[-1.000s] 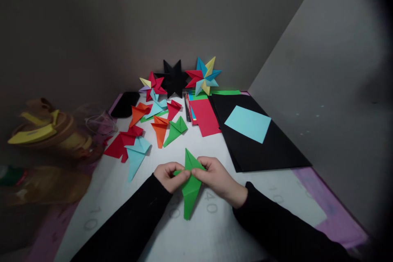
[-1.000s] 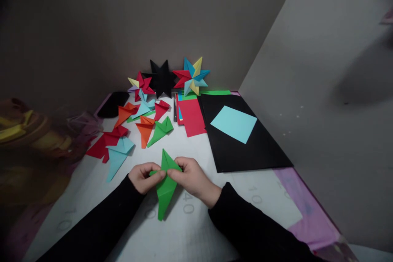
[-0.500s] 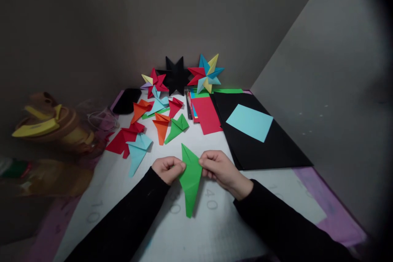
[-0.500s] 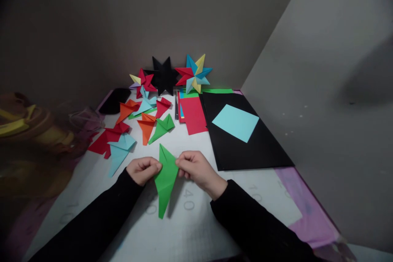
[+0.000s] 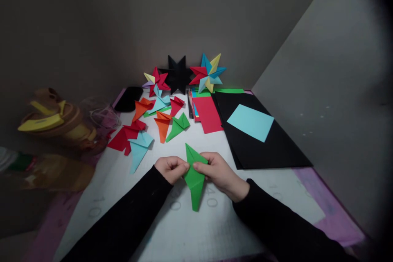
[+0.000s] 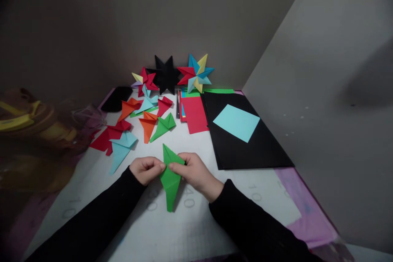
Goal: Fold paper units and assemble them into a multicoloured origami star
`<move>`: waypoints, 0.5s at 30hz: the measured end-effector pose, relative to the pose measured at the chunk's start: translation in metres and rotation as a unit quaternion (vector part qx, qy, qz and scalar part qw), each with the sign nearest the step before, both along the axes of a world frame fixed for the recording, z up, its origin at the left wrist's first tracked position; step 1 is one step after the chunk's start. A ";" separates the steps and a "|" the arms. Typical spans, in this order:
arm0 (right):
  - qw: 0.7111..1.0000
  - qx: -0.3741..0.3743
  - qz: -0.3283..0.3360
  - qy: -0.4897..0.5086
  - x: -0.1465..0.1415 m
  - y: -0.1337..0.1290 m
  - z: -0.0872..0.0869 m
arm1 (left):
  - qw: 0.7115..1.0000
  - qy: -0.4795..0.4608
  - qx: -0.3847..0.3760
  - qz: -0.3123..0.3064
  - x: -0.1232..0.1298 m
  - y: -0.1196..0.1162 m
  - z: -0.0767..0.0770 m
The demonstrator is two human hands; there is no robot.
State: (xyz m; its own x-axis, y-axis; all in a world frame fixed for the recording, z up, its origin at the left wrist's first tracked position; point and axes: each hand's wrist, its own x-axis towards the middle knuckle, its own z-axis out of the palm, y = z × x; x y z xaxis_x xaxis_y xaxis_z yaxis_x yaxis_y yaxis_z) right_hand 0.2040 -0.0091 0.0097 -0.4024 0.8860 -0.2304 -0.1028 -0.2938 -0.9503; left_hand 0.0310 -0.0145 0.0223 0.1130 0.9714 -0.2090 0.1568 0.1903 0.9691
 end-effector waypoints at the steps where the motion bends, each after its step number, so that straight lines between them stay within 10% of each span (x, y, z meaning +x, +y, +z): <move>1: 1.000 -0.003 -0.006 0.004 0.000 0.000 0.000 | 1.000 -0.008 -0.005 -0.001 0.000 0.000 0.001; 15: 0.998 -0.042 -0.054 0.015 0.010 0.008 0.002 | 0.994 -0.042 0.028 0.093 -0.007 0.008 0.002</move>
